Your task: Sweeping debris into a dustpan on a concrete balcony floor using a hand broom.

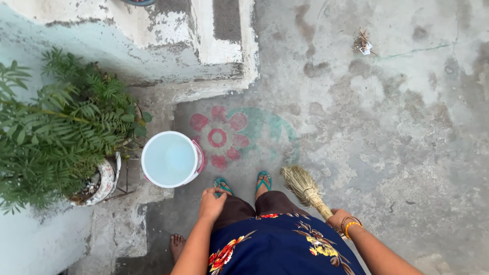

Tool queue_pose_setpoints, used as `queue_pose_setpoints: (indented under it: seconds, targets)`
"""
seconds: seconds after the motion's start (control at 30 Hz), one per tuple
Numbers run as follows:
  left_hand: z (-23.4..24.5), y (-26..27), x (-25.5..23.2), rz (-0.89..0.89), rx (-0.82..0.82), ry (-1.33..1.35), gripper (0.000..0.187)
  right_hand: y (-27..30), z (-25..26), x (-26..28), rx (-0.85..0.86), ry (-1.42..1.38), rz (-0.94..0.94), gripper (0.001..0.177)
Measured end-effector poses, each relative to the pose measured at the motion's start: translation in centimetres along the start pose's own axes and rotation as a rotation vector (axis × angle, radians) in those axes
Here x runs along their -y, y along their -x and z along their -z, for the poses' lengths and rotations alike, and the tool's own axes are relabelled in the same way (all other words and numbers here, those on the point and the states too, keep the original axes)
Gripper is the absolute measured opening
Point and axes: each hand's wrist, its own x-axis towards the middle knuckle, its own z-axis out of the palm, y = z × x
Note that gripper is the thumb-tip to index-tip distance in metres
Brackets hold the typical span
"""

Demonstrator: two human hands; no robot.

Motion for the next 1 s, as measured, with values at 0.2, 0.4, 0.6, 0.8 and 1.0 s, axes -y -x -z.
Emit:
queue_pose_setpoints:
  seconds: [0.2, 0.4, 0.6, 0.8, 1.0]
  targets:
    - [0.1, -0.6, -0.7, 0.016, 0.023, -0.026, 0.035, -1.6, -0.8, -2.2, 0.022, -0.153, 0.012, 0.049]
    - [-1.5, -2.0, -2.7, -0.025, 0.042, 0.059, 0.035, -5.5, -3.8, -5.9, -0.031, -0.045, 0.074, 0.047]
    - [-1.0, -4.0, -9.3, -0.033, 0.069, -0.005, 0.035, -5.7, -4.0, -6.6, -0.016, -0.241, -0.022, 0.064]
    - [-3.3, -12.8, -10.9, -0.162, 0.063, -0.021, 0.034, -6.8, -1.2, -4.9, 0.014, -0.349, -0.074, 0.068]
    - [-8.7, -24.2, -16.5, 0.034, 0.291, 0.325, 0.036, -5.0, 5.1, -3.7, -0.057, -0.48, -0.108, 0.068]
